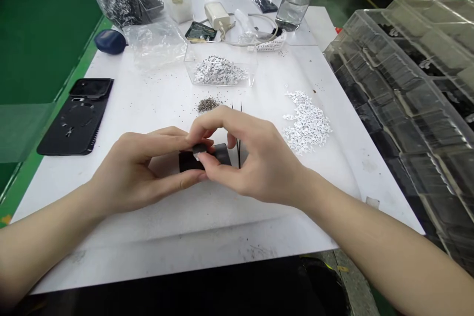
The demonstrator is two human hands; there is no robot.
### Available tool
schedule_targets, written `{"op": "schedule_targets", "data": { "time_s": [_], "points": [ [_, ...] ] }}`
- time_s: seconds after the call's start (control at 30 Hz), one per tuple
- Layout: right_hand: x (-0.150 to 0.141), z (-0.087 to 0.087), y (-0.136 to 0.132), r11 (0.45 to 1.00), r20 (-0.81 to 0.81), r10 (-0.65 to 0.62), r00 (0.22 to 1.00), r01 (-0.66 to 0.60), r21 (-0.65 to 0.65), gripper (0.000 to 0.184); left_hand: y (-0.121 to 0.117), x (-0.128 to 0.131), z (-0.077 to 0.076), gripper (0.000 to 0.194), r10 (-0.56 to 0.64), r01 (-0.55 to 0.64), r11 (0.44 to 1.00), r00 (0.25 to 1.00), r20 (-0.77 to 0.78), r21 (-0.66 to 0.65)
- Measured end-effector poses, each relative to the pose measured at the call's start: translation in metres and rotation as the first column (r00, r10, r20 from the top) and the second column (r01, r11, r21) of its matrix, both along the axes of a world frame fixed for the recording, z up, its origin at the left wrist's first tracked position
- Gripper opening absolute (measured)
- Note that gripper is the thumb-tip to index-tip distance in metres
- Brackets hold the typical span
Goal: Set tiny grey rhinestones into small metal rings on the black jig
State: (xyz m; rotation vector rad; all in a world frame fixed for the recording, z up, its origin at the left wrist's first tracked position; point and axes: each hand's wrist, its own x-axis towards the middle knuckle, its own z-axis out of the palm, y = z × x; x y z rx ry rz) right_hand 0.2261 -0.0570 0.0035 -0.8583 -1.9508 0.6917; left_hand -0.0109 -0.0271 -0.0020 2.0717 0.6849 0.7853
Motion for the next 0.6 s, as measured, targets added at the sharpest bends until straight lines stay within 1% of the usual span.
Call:
{"op": "schedule_targets", "data": {
  "time_s": [0.07, 0.13, 0.2, 0.23, 0.27, 0.3, 0.33, 0.37, 0.4, 0.43, 0.47, 0.5, 0.53, 0.6],
  "points": [
    [0.000, 0.001, 0.000, 0.999, 0.010, 0.032, 0.999, -0.032, -0.010, 0.025, 0.001, 0.000, -0.001, 0.019, -0.003, 0.003, 1.000, 1.000, -0.003, -0.015],
    [0.003, 0.001, 0.003, 0.995, 0.000, 0.104, 0.995, -0.104, 0.004, 0.021, 0.002, 0.000, -0.001, 0.017, 0.003, -0.004, 0.999, 1.000, -0.014, -0.035],
    [0.008, 0.001, 0.008, 0.982, -0.045, 0.178, 0.983, -0.181, -0.056, 0.018, 0.001, 0.001, 0.001, 0.017, 0.026, -0.027, 0.998, 1.000, -0.015, -0.056],
    [0.011, 0.001, 0.011, 0.975, -0.071, 0.191, 0.979, -0.198, -0.101, 0.015, 0.000, 0.002, 0.002, 0.018, 0.047, -0.048, 0.997, 0.999, -0.016, -0.063],
    [0.013, 0.001, 0.013, 0.976, -0.085, 0.162, 0.983, -0.172, -0.131, 0.013, -0.001, 0.002, 0.003, 0.019, 0.067, -0.068, 0.996, 0.998, -0.021, -0.062],
    [0.015, 0.001, 0.016, 0.985, -0.071, 0.085, 0.994, -0.094, -0.144, 0.011, -0.003, 0.003, 0.004, 0.021, 0.087, -0.088, 0.995, 0.996, -0.031, -0.053],
    [0.016, 0.000, 0.019, 0.989, -0.022, -0.030, 0.999, 0.026, -0.143, 0.010, -0.005, 0.005, 0.006, 0.022, 0.101, -0.103, 0.994, 0.994, -0.045, -0.036],
    [0.017, 0.000, 0.021, 0.978, 0.059, -0.155, 0.986, 0.161, -0.130, 0.012, -0.007, 0.006, 0.007, 0.023, 0.111, -0.112, 0.994, 0.992, -0.061, -0.014],
    [0.016, 0.001, 0.023, 0.953, 0.161, -0.264, 0.951, 0.283, -0.111, 0.016, -0.008, 0.007, 0.007, 0.024, 0.118, -0.118, 0.993, 0.990, -0.072, 0.009],
    [0.016, 0.001, 0.025, 0.924, 0.268, -0.335, 0.903, 0.371, -0.094, 0.020, -0.009, 0.008, 0.008, 0.024, 0.126, -0.125, 0.992, 0.989, -0.080, 0.027],
    [0.015, 0.001, 0.027, 0.903, 0.366, -0.362, 0.857, 0.419, -0.089, 0.024, -0.010, 0.009, 0.008, 0.024, 0.135, -0.132, 0.990, 0.988, -0.079, 0.039],
    [0.015, 0.002, 0.028, 0.893, 0.445, -0.360, 0.820, 0.441, -0.089, 0.028, -0.011, 0.010, 0.008, 0.023, 0.143, -0.140, 0.989, 0.987, -0.074, 0.044],
    [0.014, 0.003, 0.029, 0.887, 0.500, -0.356, 0.790, 0.454, -0.086, 0.032, -0.012, 0.010, 0.008, 0.022, 0.149, -0.146, 0.988, 0.987, -0.066, 0.045],
    [0.015, 0.004, 0.031, 0.874, 0.558, -0.355, 0.750, 0.479, -0.087, 0.035, -0.012, 0.011, 0.008, 0.020, 0.151, -0.149, 0.988, 0.987, -0.056, 0.044]
  ]
}}
